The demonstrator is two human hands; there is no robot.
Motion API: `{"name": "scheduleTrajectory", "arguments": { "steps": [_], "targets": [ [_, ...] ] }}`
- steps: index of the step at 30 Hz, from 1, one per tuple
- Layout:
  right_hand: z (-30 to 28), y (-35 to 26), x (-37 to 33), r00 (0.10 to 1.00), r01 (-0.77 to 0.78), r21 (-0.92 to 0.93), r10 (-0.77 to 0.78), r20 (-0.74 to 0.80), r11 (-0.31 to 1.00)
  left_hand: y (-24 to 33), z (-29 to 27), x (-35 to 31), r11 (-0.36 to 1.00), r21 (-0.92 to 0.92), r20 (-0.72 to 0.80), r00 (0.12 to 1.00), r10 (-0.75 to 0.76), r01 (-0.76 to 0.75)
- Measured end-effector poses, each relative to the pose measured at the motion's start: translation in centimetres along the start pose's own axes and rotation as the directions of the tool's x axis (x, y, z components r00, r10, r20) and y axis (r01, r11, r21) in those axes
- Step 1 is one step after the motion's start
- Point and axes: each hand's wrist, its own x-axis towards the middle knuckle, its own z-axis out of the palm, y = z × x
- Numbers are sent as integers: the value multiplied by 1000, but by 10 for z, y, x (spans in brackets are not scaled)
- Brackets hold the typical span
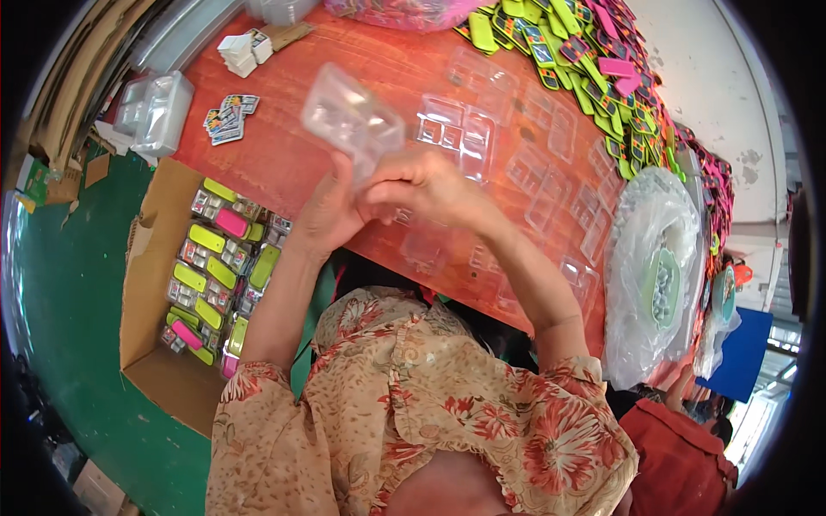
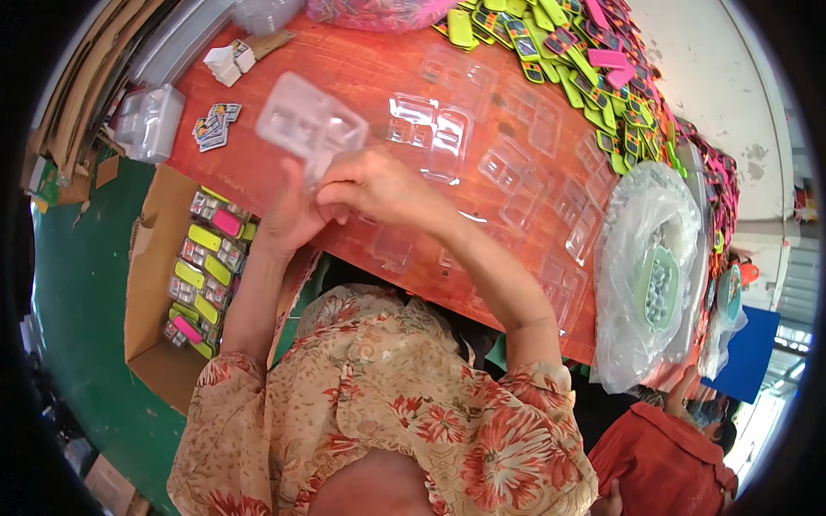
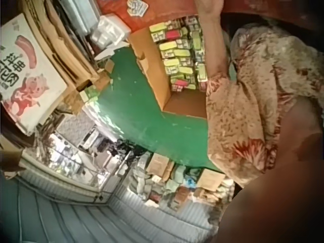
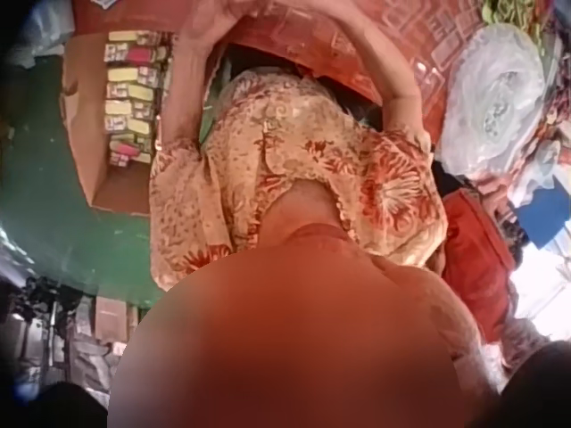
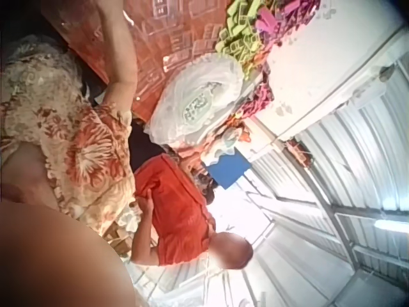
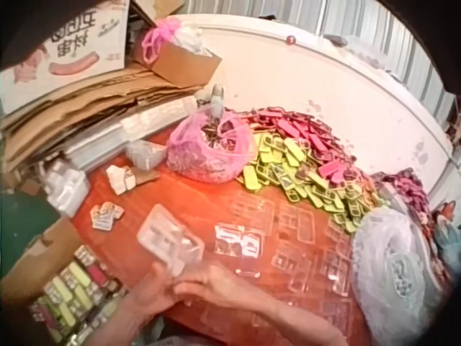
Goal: Packaging toy mobile phones into plastic blister trays along with decorative stickers.
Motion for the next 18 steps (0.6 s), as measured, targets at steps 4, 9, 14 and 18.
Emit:
{"name": "scheduleTrajectory", "arguments": {
  "steps": [4,9,14,18],
  "targets": [
    [-13,-3,16,962,-267,242,243,125,933,1,-2,6,997,80,150,989,-19,7],
    [-1,0,30,997,-12,110,20,-70,994,12,-8,6,994,-12,19,994,110,-110],
    [-36,-3,57,807,168,-532,-426,-409,830,31,-43,-18,984,-124,-93,988,120,-131],
    [-54,42,74,870,-21,-877,-423,-253,481,32,-43,-27,977,-82,-107,977,186,-195]
  ]
}}
